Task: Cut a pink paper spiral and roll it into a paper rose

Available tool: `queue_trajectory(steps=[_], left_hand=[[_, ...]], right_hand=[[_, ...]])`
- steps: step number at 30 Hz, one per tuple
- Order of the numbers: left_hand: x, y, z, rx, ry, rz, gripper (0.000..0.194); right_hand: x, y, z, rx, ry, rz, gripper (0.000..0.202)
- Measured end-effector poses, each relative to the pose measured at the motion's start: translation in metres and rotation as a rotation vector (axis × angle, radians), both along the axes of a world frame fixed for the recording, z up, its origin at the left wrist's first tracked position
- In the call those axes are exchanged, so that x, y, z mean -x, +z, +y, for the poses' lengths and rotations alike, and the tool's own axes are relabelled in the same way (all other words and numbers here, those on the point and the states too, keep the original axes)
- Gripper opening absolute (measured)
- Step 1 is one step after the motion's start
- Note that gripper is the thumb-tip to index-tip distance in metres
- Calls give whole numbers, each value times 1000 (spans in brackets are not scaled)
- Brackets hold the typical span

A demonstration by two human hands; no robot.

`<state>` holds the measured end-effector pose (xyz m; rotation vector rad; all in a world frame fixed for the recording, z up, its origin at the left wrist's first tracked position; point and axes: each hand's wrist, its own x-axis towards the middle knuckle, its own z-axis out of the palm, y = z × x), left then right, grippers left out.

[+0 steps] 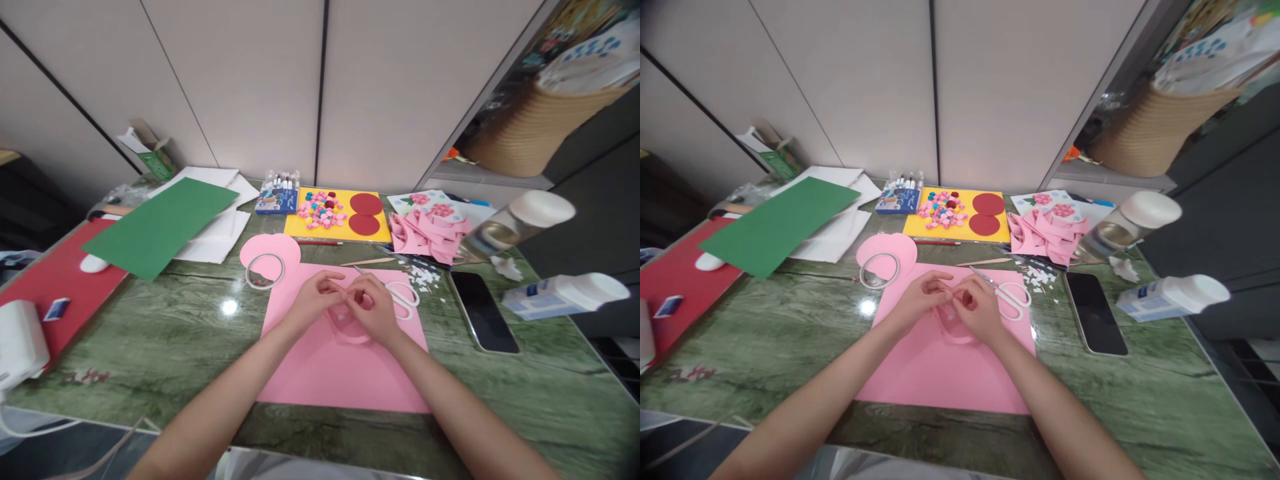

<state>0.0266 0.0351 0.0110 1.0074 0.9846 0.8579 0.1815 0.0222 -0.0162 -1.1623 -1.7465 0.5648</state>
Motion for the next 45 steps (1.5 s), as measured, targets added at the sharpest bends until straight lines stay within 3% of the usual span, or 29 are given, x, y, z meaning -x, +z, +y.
queue_trajectory(steps=[9,19,22,34,41,45], left_hand=[[-2,3,1,-4,30,60,35],[-3,-5,0,-40,3,-25,39],[-4,-3,-1,-24,-6,-28,38],[-5,0,-2,33,-48,-55,34],[1,-5,1,43,-8,-105,36],[2,-4,3,41,21,-73,34]], right_hand=[[-2,-4,0,7,118,-50,24],[-2,-2,2,75,-41,89,4],[-1,-1,2,81,-57,100,8],[2,2,2,40,-15,59,19],[1,0,-3,1,6,-11,4],[0,-2,-4,-31,29,-20,15]])
